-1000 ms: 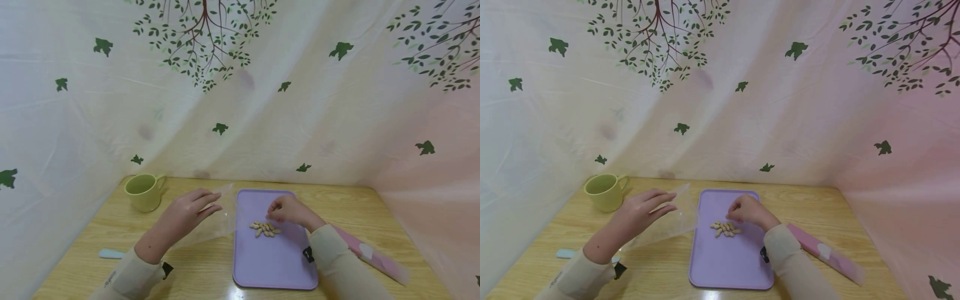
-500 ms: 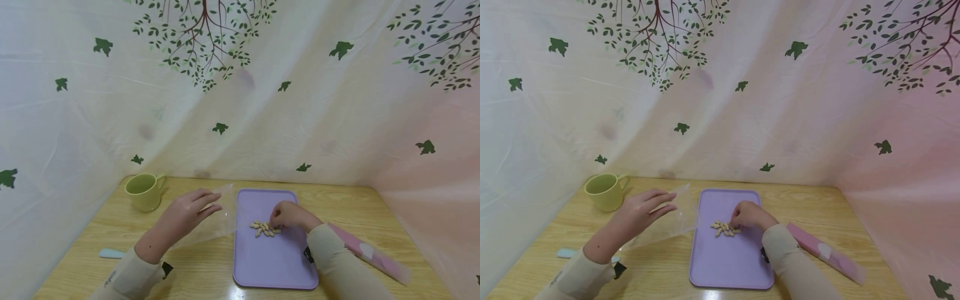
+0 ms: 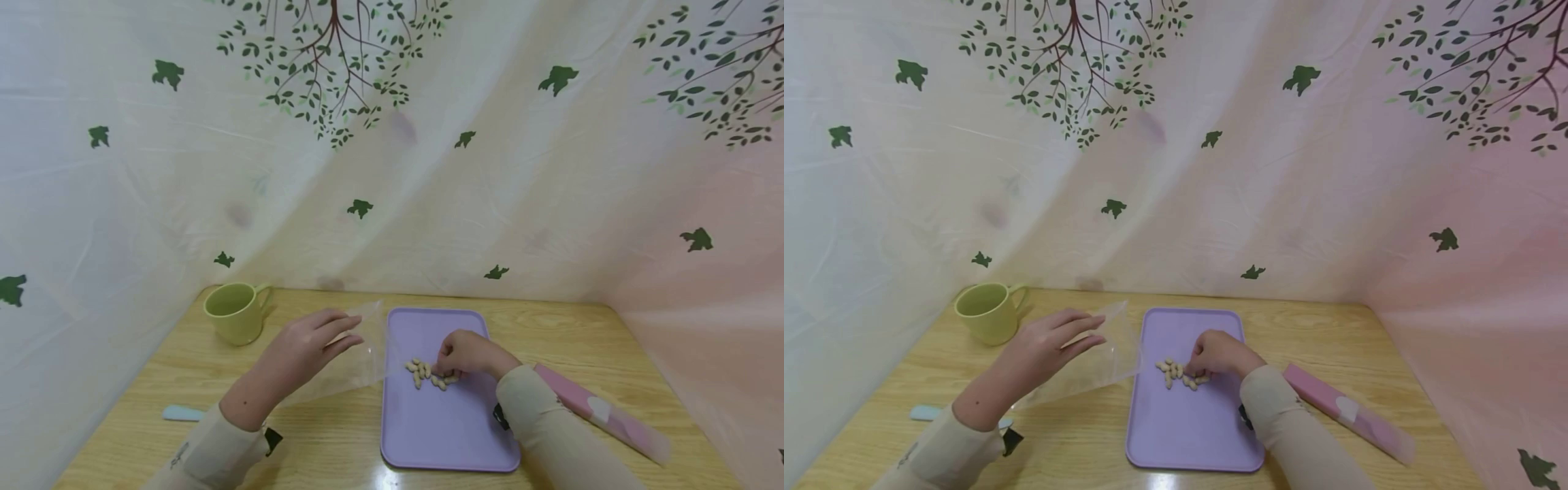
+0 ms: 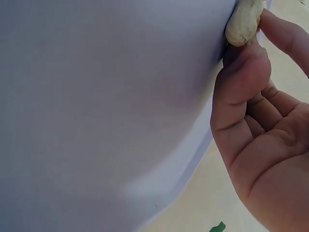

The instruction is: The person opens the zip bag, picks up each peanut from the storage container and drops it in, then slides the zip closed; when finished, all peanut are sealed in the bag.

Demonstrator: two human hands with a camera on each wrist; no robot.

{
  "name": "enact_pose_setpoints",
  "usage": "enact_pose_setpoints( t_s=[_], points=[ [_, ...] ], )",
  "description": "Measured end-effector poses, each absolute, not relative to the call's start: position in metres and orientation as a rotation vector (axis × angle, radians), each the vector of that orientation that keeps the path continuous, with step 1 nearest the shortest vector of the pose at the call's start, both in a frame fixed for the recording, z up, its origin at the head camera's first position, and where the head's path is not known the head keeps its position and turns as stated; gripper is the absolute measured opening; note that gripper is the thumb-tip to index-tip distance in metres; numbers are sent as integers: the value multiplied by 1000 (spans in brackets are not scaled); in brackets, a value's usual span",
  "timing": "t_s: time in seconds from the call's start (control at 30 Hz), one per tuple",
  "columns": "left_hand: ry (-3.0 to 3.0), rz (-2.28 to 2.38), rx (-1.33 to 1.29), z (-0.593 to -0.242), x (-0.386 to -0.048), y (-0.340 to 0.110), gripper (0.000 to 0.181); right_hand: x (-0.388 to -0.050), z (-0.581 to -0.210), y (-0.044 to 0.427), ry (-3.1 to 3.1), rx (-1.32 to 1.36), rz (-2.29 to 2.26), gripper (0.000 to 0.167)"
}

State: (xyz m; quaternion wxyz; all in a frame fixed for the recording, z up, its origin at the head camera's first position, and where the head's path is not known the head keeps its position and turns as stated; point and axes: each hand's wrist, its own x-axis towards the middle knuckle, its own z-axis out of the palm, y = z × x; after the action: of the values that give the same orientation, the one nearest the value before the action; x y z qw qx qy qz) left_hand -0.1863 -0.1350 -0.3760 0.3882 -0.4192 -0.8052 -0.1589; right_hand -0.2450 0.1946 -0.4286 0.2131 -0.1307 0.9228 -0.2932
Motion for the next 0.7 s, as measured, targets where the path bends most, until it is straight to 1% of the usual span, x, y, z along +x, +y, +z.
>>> enact_pose_setpoints(
  t_s=[0.2, 0.47, 0.7],
  points=[
    [-2046, -401, -1065, -377, -187, -134, 41, -244, -428, 194, 2556, -372, -846, 21],
    [-2048, -398, -1055, -377, -187, -135, 36, -246, -425, 203, 2542, -404, -958, 12],
    [-2055, -402, -1051, -376, -187, -135, 37, -246, -409, 210, 2482, -466, -1129, 18]
  ],
)
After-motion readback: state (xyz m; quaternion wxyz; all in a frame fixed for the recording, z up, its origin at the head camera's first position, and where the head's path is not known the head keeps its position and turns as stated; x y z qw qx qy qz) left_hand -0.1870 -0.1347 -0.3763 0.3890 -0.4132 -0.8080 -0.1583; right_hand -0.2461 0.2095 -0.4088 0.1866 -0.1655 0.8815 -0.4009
